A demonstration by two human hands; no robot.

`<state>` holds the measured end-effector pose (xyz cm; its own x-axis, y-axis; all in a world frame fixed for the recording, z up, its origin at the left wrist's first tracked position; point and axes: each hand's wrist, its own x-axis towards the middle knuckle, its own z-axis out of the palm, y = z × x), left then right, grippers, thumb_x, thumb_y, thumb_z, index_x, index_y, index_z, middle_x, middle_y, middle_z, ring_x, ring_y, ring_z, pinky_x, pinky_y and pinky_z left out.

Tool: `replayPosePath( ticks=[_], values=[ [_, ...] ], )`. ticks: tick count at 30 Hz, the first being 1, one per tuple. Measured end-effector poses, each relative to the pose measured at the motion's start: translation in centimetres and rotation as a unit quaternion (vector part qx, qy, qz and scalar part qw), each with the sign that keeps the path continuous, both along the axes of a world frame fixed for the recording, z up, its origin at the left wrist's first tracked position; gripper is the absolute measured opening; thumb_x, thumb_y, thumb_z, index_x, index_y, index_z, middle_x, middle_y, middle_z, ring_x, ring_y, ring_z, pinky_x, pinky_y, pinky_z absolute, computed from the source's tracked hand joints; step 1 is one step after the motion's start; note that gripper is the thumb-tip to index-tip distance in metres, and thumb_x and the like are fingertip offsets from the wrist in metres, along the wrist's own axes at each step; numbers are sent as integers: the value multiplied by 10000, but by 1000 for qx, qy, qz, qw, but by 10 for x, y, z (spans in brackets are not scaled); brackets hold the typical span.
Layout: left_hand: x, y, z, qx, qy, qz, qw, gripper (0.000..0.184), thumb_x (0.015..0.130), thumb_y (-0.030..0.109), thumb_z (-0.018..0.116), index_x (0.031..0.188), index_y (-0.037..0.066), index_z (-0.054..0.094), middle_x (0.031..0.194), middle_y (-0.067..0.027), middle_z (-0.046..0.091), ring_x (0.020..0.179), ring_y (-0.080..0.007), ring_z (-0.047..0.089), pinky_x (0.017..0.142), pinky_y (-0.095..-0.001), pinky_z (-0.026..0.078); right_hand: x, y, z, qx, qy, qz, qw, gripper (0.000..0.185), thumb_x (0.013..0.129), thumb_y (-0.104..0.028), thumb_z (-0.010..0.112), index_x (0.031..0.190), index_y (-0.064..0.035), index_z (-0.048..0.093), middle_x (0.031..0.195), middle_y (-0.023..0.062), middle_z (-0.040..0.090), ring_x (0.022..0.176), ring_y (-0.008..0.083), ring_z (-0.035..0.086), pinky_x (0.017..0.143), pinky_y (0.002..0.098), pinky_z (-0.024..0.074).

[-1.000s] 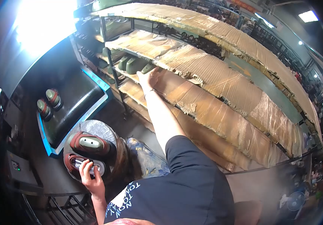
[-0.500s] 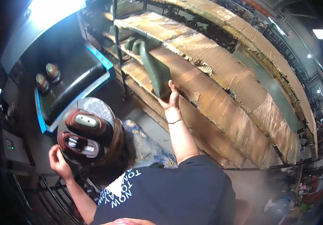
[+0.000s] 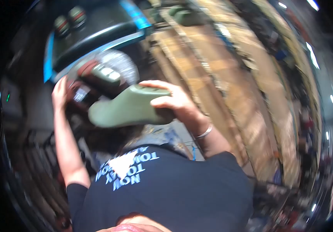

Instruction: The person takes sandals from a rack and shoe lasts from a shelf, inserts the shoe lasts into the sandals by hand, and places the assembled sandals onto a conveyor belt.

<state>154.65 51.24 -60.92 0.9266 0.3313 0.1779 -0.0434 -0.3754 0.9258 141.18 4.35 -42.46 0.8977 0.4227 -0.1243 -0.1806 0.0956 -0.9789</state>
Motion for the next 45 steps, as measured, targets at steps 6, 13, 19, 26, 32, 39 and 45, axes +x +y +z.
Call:
replayPosePath(
  ticks=[6, 13, 19, 26, 32, 39, 45],
  values=[
    [-20, -18, 3, -12, -65, 10, 998, 414, 1028, 362, 599, 1246, 25, 700, 1225, -128, 726, 1153, -205, 666, 1012, -327, 488, 8, 77, -29, -25, -113, -2, 993, 614, 843, -40, 768, 1419, 16, 563, 1324, 139, 646, 1228, 200, 605, 1090, 339, 449],
    [-34, -30, 6, -28, -93, 35, 995, 359, 1050, 269, 566, 1283, 17, 671, 1283, -138, 694, 1225, -220, 635, 1072, -333, 458, 33, 184, -115, -108, -523, -75, 842, 508, 784, -11, 740, 1279, -24, 628, 1379, 250, 568, 1328, 459, 506, 1144, 529, 373],
    [-104, -66, 35, 95, -84, 16, 992, 504, 1035, 293, 581, 1428, -19, 536, 1531, -216, 481, 1447, -325, 428, 1193, -405, 321, 32, 169, -106, -21, -394, -2, 919, 527, 921, -159, 678, 1404, 4, 547, 1558, 244, 420, 1476, 386, 374, 1212, 473, 279],
    [-180, -160, 103, 126, -129, -28, 983, 556, 724, 43, 835, 1217, 24, 581, 1320, -172, 519, 1233, -347, 532, 1081, -439, 411, 57, 180, -103, 40, -383, -9, 923, 367, 909, -175, 609, 1215, 22, 658, 1149, 170, 632, 1092, 289, 614, 969, 385, 485],
    [-188, -189, 76, 185, -171, -5, 968, 358, 832, 13, 749, 1139, 11, 565, 1090, -187, 553, 1061, -399, 564, 1128, -557, 387, 50, 175, -120, 107, -327, -44, 938, 342, 926, -286, 612, 1088, 5, 687, 906, 82, 610, 784, 156, 570, 709, 298, 453],
    [-198, -178, 45, 196, -197, -1, 961, 549, 783, -5, 795, 1271, 29, 545, 1295, -172, 524, 1289, -390, 507, 1176, -569, 328, 41, 160, -109, 16, -486, -148, 861, 135, 834, -97, 723, 941, -15, 719, 821, 98, 628, 779, 292, 589, 733, 389, 469],
    [-165, -150, 70, 44, -37, -48, 997, 1001, 690, 97, 895, 1536, 6, 370, 1585, -216, 361, 1477, -380, 359, 1234, -452, 281, 57, 110, -96, -224, -427, -102, 870, 482, 703, -346, 911, 1064, -77, 741, 1484, 320, 438, 1433, 470, 388, 1198, 516, 302]
  ],
)
